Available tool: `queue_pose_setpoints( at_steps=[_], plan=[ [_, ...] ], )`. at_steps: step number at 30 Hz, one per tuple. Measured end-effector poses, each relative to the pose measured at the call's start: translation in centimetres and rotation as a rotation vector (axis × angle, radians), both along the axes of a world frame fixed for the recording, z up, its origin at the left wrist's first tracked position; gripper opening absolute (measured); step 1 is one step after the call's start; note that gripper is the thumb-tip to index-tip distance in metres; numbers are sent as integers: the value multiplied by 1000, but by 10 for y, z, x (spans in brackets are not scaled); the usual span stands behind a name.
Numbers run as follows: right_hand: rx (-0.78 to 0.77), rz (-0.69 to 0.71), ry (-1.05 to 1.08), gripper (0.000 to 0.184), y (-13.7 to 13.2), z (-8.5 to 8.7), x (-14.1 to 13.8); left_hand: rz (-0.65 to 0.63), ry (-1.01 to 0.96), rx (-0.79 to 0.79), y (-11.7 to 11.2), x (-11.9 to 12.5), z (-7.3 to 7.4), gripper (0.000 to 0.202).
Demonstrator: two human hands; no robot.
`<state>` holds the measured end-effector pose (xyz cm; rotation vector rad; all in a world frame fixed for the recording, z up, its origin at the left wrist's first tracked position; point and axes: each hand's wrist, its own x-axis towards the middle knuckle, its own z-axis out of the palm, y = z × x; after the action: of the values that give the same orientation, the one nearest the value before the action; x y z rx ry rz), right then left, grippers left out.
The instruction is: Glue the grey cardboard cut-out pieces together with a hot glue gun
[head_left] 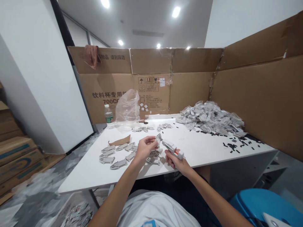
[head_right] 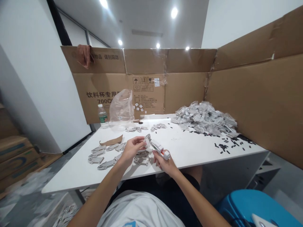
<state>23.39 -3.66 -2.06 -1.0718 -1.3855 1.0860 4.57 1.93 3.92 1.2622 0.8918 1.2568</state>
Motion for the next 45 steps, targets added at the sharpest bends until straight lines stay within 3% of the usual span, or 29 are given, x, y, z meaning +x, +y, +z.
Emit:
queue_pose_setpoints(
  at_steps=[13,19,28,35,39,45],
  plan=[
    [-40,-102,-106,66,5,-9,-1,2,15,11,-6,-1,6,46],
    [-7,-55,-25,65,7,-12,0,25,54,51,-6,-1,6,39],
    [-72,51,213,43,5,-1,0,137,429,467,-9,-8,11,20],
    [-126,65,256,43,8,-5,1,110,494,648,-15,-13,21,19],
    [-135,68,255,45,6,-3,1,112,462,585,-8,-14,17,16],
    [-57,203,337,41,-1,5,9,116,116,171,4,-8,9,38]
  ],
)
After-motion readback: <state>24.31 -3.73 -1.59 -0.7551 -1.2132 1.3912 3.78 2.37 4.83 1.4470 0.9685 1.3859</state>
